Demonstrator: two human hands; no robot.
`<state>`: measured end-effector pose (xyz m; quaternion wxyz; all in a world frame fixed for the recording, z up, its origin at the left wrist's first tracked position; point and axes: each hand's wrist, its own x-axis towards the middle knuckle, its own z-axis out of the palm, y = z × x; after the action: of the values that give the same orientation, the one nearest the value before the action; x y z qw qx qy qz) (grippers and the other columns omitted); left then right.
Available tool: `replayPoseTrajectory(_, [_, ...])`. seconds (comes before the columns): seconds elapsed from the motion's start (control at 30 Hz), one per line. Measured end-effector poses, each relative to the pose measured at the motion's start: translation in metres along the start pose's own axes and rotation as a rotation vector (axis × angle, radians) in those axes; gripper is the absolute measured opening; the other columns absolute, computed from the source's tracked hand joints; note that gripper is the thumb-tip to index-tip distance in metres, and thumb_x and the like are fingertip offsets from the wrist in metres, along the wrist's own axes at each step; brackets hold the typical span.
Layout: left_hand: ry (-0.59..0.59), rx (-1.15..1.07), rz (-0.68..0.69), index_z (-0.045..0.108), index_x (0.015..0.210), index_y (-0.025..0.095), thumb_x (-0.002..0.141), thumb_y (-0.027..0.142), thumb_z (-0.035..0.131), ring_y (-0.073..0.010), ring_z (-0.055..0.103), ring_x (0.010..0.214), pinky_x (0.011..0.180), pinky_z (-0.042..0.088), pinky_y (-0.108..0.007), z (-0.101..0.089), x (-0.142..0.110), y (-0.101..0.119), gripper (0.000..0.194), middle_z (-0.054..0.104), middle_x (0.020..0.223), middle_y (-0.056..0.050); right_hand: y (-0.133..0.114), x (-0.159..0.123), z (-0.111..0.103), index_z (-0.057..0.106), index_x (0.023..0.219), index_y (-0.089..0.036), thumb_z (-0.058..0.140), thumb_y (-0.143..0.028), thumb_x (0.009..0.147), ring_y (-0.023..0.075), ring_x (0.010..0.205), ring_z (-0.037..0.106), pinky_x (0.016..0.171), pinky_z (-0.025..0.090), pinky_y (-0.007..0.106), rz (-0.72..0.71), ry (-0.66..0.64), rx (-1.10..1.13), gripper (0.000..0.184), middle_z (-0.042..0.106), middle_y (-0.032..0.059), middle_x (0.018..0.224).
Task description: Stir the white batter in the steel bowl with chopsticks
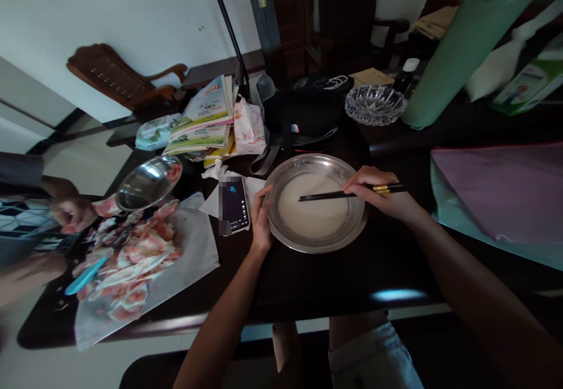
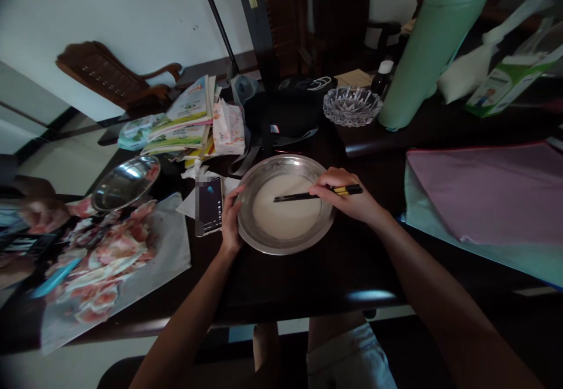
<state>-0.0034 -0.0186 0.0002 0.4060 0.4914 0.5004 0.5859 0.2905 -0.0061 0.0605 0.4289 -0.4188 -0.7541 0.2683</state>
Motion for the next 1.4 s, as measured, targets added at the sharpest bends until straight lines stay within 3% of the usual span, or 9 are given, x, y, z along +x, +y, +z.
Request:
replayPoseTrajectory(0.23, [-0.018,-0.015,-0.008,0.070,0.116,0.024,0.088,0.049,0.061,-0.0294,0.061,0.122,0.106,0.049,-0.044,-0.001,0.000,-0.003,0.038,0.069,0.125,-0.006,0.000,-0.004,-0.022,0.070,0.065,-0.028,0.058,-0.058,0.097,0.0221,0.070,0.065,0.076,0.048,0.042,0.093,0.198,0.103,0.046,0.069,0.0025,0.067])
replayPoseTrajectory(0.4, [0.011,0.022,0.018,0.071,0.114,0.024,0.087,0.048,0.061,-0.0290,0.060,0.123,0.108,0.047,-0.045,-0.001,0.001,-0.003,0.038,0.070,0.125,-0.007,-0.006,-0.005,-0.023,0.070,0.062,-0.027,0.058,-0.059,0.096,0.0205,0.066,0.065,0.073,0.049,0.040,0.120,0.074,0.208,0.048,0.068,0.0026,0.065])
replayPoseTrajectory(0.57, [0.000,0.011,0.015,0.069,0.115,0.024,0.087,0.051,0.062,-0.0286,0.062,0.118,0.103,0.049,-0.044,0.000,0.001,-0.001,0.039,0.069,0.122,-0.007,-0.006,-0.001,-0.004,0.074,0.072,-0.026,0.061,-0.056,0.095,0.0196,0.070,0.068,0.069,0.049,0.037,0.035,-0.073,0.109,0.041,0.075,0.0023,0.072])
replayPoseTrajectory(0.73, [-0.009,0.001,0.003,0.069,0.115,0.024,0.087,0.053,0.062,-0.0287,0.062,0.119,0.105,0.048,-0.043,0.000,0.000,-0.001,0.041,0.069,0.123,-0.007,0.000,0.000,0.002,0.073,0.073,-0.026,0.065,-0.053,0.093,0.0211,0.075,0.069,0.074,0.048,0.038,0.020,0.022,-0.003,0.035,0.077,0.0026,0.077])
replayPoseTrajectory(0.93, [-0.005,-0.005,-0.002,0.070,0.115,0.025,0.086,0.051,0.063,-0.0283,0.063,0.118,0.103,0.049,-0.043,0.000,0.000,-0.002,0.040,0.070,0.123,-0.007,0.000,-0.004,-0.018,0.071,0.066,-0.028,0.059,-0.061,0.095,0.0223,0.070,0.066,0.073,0.049,0.041,0.128,0.185,0.085,0.046,0.071,0.0025,0.067])
replayPoseTrajectory(1.07, [0.005,-0.005,-0.011,0.071,0.115,0.025,0.086,0.051,0.063,-0.0286,0.062,0.118,0.104,0.049,-0.044,0.000,0.000,-0.002,0.039,0.070,0.122,-0.007,-0.005,-0.005,-0.020,0.071,0.061,-0.028,0.059,-0.062,0.094,0.0220,0.066,0.066,0.072,0.048,0.041,0.123,0.113,0.185,0.049,0.070,0.0024,0.064])
replayPoseTrajectory(1.23, [0.013,0.012,0.023,0.071,0.114,0.025,0.086,0.051,0.063,-0.0292,0.063,0.118,0.103,0.050,-0.044,0.001,0.000,-0.001,0.039,0.071,0.120,-0.007,-0.006,-0.002,-0.002,0.075,0.070,-0.026,0.062,-0.055,0.095,0.0204,0.069,0.068,0.071,0.048,0.038,0.035,-0.056,0.124,0.040,0.075,0.0019,0.071])
replayPoseTrajectory(1.4, [0.017,-0.009,0.026,0.072,0.113,0.024,0.086,0.050,0.063,-0.0296,0.063,0.121,0.106,0.049,-0.045,0.001,0.001,-0.002,0.038,0.071,0.123,-0.007,0.000,0.000,0.005,0.075,0.075,-0.027,0.065,-0.044,0.095,0.0208,0.075,0.069,0.074,0.048,0.037,0.017,0.000,0.017,0.028,0.077,0.0019,0.077])
